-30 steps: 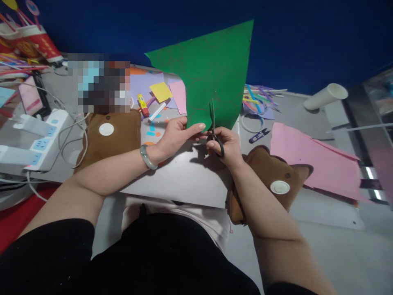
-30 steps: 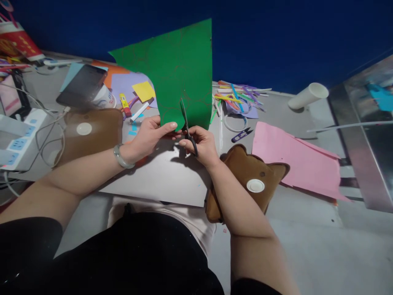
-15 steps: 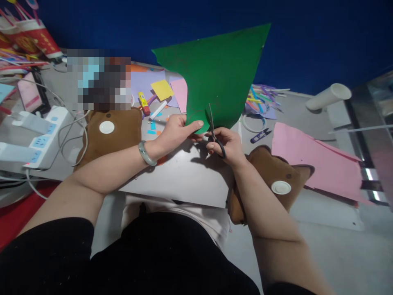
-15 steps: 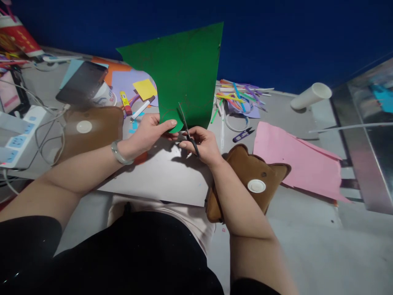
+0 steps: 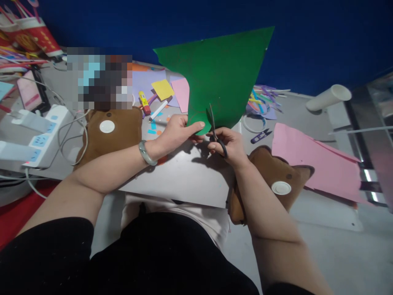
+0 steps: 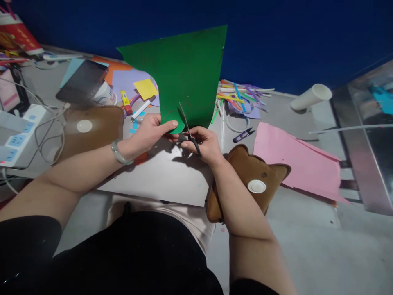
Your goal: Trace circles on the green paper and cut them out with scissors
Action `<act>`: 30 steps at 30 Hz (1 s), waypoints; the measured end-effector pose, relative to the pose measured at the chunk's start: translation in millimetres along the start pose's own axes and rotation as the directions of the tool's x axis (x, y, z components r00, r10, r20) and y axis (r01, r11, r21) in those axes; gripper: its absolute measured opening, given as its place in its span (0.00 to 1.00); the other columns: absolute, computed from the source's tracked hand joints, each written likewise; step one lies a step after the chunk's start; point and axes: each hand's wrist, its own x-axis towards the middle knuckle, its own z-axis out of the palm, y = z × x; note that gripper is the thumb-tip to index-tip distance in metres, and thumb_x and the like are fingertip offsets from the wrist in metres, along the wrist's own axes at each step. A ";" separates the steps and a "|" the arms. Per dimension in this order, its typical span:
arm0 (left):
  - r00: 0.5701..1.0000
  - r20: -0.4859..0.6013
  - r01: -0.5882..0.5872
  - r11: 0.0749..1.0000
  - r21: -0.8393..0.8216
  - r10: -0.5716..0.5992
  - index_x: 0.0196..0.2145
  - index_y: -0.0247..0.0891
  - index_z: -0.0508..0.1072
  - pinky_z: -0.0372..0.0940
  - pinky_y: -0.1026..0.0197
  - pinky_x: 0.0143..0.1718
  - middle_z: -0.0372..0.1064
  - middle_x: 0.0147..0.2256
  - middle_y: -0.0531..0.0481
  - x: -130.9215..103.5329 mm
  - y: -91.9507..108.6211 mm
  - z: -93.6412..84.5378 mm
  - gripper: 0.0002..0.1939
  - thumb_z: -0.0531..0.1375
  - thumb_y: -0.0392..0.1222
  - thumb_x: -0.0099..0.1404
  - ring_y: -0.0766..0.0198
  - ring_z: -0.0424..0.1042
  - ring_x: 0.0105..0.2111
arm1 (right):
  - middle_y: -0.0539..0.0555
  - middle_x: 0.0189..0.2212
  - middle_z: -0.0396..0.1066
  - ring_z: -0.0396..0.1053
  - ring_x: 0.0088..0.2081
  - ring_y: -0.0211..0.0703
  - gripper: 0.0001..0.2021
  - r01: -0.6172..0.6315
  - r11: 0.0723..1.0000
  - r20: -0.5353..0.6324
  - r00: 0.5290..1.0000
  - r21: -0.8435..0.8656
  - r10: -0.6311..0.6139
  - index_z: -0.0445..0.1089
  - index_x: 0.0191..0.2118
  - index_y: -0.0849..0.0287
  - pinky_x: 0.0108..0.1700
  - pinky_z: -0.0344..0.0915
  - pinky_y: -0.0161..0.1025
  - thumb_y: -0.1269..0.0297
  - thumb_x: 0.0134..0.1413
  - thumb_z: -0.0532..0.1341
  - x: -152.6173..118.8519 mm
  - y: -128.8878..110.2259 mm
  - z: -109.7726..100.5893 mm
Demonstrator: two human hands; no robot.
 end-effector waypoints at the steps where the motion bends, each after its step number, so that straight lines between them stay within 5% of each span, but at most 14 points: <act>1: 1.000 0.006 -0.004 1.000 0.000 0.004 0.27 0.35 0.75 0.72 0.68 0.28 0.78 0.24 0.51 0.2 0.4 0.0 0.20 0.74 0.50 0.68 0.69 0.77 0.24 | 0.46 0.21 0.71 0.65 0.19 0.35 0.36 0.000 1.000 -0.004 1.000 -0.007 0.000 0.76 0.34 0.56 0.23 0.67 0.36 0.36 0.24 0.85 0.0 0.1 -0.6; 30: 0.999 0.008 0.032 0.999 -0.033 -0.032 0.28 0.35 0.75 0.73 0.68 0.28 0.77 0.23 0.51 0.1 4.7 0.6 0.16 0.71 0.43 0.71 0.68 0.78 0.24 | 0.46 0.20 0.69 0.64 0.16 0.36 0.33 0.046 0.998 -0.010 0.999 -0.041 -0.047 0.75 0.34 0.55 0.18 0.60 0.36 0.33 0.34 0.82 -2.8 1.3 -0.8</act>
